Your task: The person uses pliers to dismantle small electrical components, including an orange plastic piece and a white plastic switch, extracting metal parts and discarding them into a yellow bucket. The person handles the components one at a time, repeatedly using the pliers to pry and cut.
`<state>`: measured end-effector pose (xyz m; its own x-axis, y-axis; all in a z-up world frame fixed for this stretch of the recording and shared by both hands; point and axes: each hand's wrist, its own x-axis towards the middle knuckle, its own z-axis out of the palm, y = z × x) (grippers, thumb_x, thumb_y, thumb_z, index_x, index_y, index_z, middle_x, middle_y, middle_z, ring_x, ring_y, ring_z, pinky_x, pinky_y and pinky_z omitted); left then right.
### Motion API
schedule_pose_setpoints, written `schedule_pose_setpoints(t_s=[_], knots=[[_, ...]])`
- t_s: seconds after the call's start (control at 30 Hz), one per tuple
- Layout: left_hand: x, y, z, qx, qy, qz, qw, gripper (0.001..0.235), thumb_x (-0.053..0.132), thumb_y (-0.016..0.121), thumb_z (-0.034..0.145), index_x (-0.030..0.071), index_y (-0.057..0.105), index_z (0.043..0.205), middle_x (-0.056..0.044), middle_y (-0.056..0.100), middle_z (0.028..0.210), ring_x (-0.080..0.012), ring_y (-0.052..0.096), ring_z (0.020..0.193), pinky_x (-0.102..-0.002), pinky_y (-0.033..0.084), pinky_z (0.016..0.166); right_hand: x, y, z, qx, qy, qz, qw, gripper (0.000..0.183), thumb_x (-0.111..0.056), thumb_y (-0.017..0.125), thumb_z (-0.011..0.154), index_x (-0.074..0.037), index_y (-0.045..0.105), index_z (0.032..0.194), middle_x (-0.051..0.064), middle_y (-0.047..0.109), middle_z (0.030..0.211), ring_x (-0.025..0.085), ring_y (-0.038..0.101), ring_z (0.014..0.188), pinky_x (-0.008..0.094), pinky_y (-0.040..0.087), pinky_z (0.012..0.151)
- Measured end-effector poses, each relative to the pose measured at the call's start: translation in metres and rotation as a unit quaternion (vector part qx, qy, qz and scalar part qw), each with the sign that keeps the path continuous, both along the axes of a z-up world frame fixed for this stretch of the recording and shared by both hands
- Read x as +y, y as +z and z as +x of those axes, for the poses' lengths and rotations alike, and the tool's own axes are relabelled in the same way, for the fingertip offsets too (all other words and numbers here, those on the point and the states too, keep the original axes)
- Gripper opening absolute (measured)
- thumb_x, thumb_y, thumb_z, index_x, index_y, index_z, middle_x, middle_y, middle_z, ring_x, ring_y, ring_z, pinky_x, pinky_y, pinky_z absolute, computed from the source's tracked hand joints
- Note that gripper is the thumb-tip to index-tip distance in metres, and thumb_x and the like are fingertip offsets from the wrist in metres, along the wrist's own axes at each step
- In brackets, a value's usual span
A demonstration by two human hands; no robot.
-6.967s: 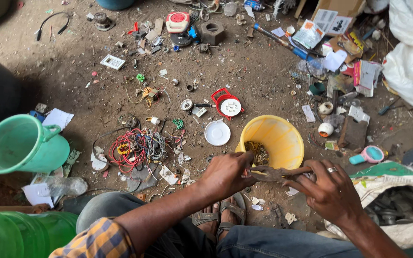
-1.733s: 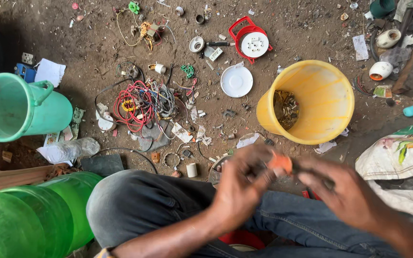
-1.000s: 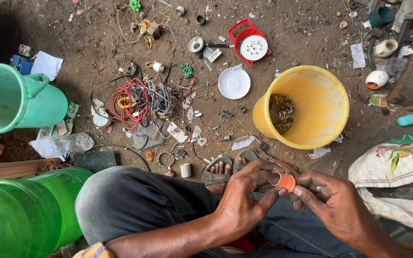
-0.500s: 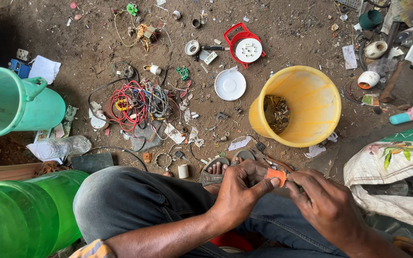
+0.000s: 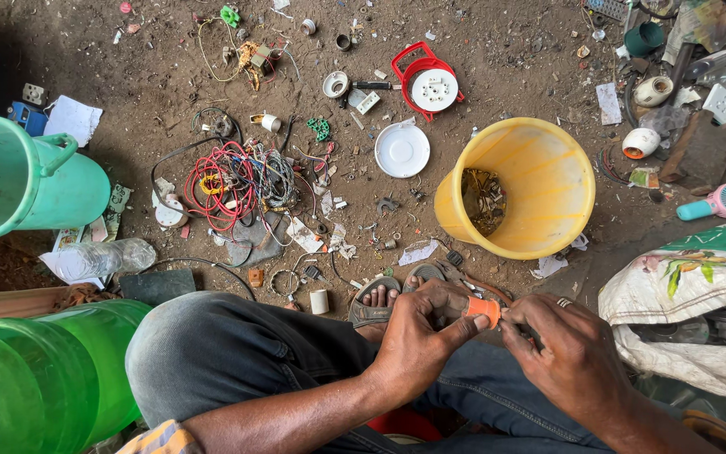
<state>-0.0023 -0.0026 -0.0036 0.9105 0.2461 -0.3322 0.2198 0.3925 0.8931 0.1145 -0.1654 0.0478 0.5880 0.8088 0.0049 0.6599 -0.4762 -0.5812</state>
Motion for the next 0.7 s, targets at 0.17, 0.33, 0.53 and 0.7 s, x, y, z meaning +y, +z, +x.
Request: schedule_pose_setpoints(t_s=[0.17, 0.33, 0.53, 0.7], knots=[[0.000, -0.007, 0.003, 0.001, 0.015, -0.103, 0.995, 0.021, 0.009, 0.075, 0.093, -0.005, 0.070, 0.108, -0.007, 0.076, 0.095, -0.0075, 0.068, 0.083, -0.024, 0.057, 0.074, -0.001, -0.004, 0.000, 0.046, -0.035, 0.037, 0.998, 0.027, -0.005, 0.079, 0.076, -0.002, 0.067, 0.100, 0.011, 0.076, 0.088, 0.024, 0.078, 0.079, 0.035, 0.059, 0.065], [0.003, -0.005, 0.004, -0.001, 0.012, -0.113, 0.993, 0.022, 0.009, 0.074, 0.095, -0.005, 0.070, 0.111, -0.009, 0.076, 0.094, -0.0091, 0.070, 0.084, -0.025, 0.058, 0.075, 0.000, -0.008, 0.002, 0.100, -0.065, 0.063, 0.991, 0.021, -0.007, 0.073, 0.086, -0.001, 0.069, 0.105, 0.011, 0.078, 0.096, 0.019, 0.079, 0.084, 0.032, 0.063, 0.068], [0.003, -0.009, 0.003, 0.007, 0.003, -0.122, 0.992, 0.024, 0.010, 0.074, 0.094, -0.006, 0.069, 0.110, -0.010, 0.077, 0.094, -0.0101, 0.072, 0.084, -0.027, 0.061, 0.078, -0.003, -0.011, 0.000, 0.066, -0.069, 0.033, 0.995, 0.016, -0.006, 0.075, 0.085, -0.003, 0.071, 0.099, 0.008, 0.077, 0.088, 0.017, 0.077, 0.075, 0.032, 0.060, 0.065], [0.001, -0.011, 0.004, 0.027, 0.007, -0.171, 0.985, 0.025, 0.012, 0.074, 0.094, -0.008, 0.070, 0.108, -0.011, 0.077, 0.094, -0.0117, 0.073, 0.084, -0.028, 0.061, 0.080, 0.000, -0.008, 0.000, 0.081, -0.071, 0.043, 0.993, 0.020, -0.003, 0.076, 0.081, -0.002, 0.069, 0.100, 0.007, 0.075, 0.089, 0.016, 0.077, 0.077, 0.031, 0.061, 0.064]])
